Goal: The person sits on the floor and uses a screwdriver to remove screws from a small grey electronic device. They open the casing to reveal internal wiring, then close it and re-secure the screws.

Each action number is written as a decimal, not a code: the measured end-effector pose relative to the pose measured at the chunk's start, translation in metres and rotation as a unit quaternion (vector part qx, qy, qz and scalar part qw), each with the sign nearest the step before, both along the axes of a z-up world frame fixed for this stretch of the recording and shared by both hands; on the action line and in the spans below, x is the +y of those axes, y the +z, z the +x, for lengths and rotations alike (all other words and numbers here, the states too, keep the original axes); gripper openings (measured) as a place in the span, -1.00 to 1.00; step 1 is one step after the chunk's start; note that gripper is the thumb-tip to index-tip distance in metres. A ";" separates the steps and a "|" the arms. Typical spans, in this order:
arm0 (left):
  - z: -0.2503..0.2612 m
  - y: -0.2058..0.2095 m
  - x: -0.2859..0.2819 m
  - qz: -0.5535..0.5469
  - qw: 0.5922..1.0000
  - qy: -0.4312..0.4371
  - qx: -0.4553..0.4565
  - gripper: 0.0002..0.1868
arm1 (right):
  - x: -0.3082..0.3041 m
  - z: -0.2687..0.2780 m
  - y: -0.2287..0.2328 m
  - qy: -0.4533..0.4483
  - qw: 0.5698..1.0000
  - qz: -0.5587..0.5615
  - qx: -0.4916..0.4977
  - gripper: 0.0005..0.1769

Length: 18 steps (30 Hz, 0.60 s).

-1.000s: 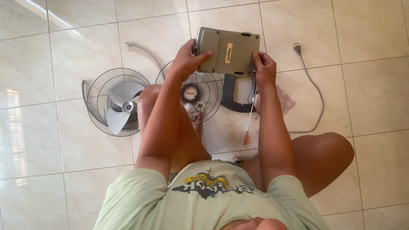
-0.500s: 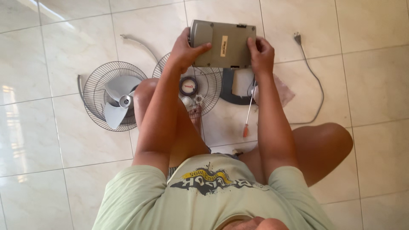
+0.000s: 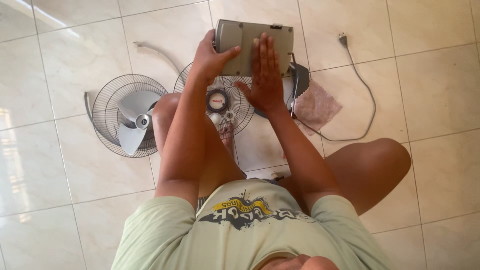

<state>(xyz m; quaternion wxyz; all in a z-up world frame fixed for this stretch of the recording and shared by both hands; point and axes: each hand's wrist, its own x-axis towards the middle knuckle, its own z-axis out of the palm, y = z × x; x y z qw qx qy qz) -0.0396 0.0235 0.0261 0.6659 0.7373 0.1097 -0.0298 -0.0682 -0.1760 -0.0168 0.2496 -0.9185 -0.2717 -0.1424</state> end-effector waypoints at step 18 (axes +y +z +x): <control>0.013 -0.017 -0.009 0.004 1.000 0.026 -0.011 -0.43 | -0.103 0.008 -0.037 -0.151 0.959 0.240 0.021 -0.69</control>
